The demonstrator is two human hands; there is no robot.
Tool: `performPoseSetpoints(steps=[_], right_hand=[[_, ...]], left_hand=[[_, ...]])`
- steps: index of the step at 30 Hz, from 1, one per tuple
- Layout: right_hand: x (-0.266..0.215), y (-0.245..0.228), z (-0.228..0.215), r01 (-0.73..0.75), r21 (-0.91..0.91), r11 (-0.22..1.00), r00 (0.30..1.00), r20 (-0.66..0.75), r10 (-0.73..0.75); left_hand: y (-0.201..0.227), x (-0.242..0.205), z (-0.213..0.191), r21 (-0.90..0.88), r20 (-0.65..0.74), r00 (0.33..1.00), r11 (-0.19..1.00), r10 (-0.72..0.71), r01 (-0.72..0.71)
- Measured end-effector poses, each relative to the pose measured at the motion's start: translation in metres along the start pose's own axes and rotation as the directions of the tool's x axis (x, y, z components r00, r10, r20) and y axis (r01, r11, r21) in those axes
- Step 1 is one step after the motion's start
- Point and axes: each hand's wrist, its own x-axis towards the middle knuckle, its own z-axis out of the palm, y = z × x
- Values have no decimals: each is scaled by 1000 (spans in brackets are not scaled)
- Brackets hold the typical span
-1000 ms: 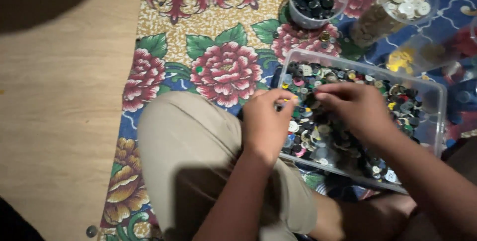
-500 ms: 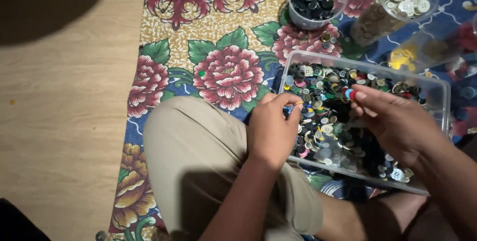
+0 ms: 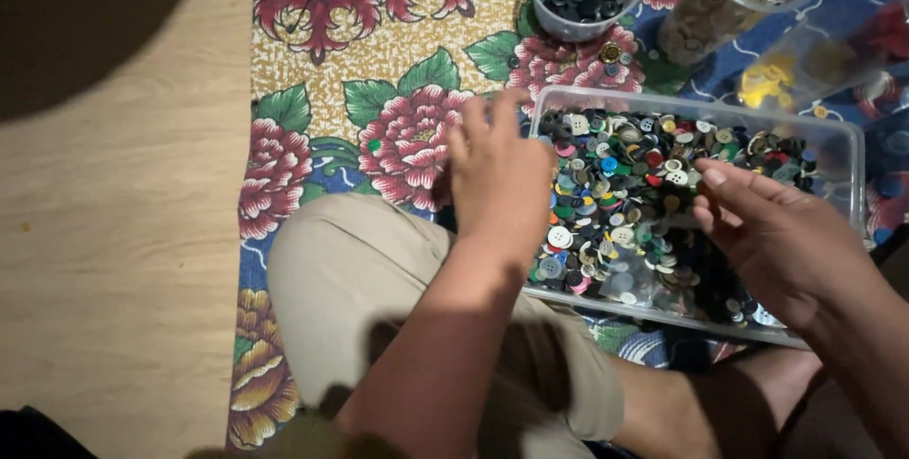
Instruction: A person is sitting on the floor, efficiently sorting a large variety of buttons from a central tray into several smaller plastic containers based on color and size.
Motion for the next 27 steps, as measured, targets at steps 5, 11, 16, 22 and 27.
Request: performPoseSetpoints(steps=[5,11,16,22,27], right_hand=[[21,7,-33,42,15,999,999,-28,-42],[32,13,-63,86,45,995,995,-48,-84],[28,16,-68,87,89,992,995,-53,-82],[9,0,-41,35,21,999,995,-92,-32],[-12,-5,2,-145,72,987,989,44,142]], left_hand=[[-6,2,34,183,201,977,978,67,-104],[-4,2,54,349,108,985,923,132,-162],[1,13,55,435,160,981,885,105,-166],[15,9,37,342,174,983,933,51,-109],[73,-2,-6,-419,343,920,845,-191,332]])
